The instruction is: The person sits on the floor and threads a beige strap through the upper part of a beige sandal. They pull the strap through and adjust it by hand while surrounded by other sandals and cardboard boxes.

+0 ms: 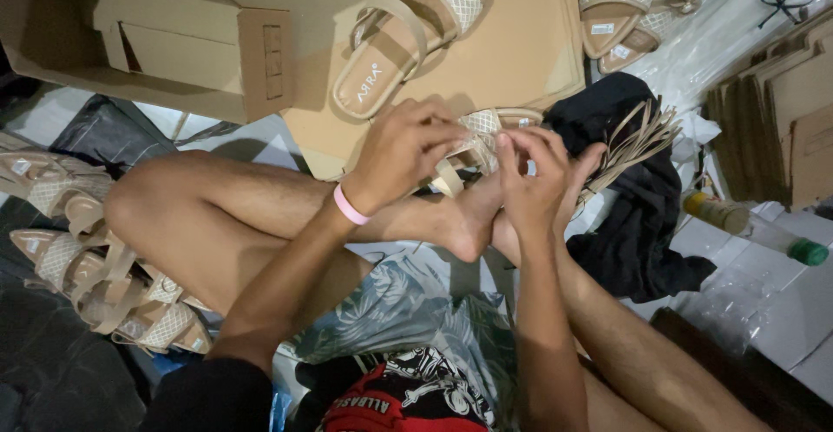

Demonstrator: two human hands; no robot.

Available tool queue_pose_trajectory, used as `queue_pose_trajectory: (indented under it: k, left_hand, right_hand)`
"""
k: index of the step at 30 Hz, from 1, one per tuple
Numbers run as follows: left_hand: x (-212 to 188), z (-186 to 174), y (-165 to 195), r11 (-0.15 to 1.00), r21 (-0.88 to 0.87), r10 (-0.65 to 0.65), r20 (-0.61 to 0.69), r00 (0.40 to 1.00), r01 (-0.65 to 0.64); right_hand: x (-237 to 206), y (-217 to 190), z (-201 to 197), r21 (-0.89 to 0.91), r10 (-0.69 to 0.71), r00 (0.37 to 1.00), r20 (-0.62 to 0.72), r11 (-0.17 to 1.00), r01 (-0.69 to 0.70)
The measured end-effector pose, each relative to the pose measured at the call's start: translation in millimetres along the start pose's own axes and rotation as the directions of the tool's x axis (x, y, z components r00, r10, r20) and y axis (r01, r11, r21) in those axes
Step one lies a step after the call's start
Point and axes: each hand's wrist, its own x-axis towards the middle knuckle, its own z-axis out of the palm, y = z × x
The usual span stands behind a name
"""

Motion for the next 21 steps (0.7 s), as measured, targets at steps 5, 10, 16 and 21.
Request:
queue_pose_trajectory:
  k: [5, 10, 16, 21]
  left_hand:
    - [-3.0, 3.2, 5.1, 0.959, 0.269, 0.044, 0.160, 0.986, -0.087]
    - [-3.9, 1.3, 10.8, 0.917, 0.375, 0.047, 0.244, 0.969, -0.139]
    - [-4.1, 1.5, -1.0, 0.985, 0.167, 0.006, 0.184, 0.983, -0.037]
    - [-2.8, -7.0, -13.3, 0.986, -0.158, -0.057, 0.026, 0.998, 0.060]
  right_hand:
    - [6.2, -5.6, 8.2, 0.109, 0.098, 0.993, 0.064, 0.989, -0.105]
    - [7.4, -4.9, 7.3, 0.126, 0.115, 0.988, 0.106, 0.984, -0.128]
    - [13.7, 1.4, 11.8, 0.212, 0.221, 0.969, 0.113, 0.947, -0.241]
    - [15.2, 16.7, -2.3, 0.427, 0.278, 0.927, 0.253, 0.827, -0.365]
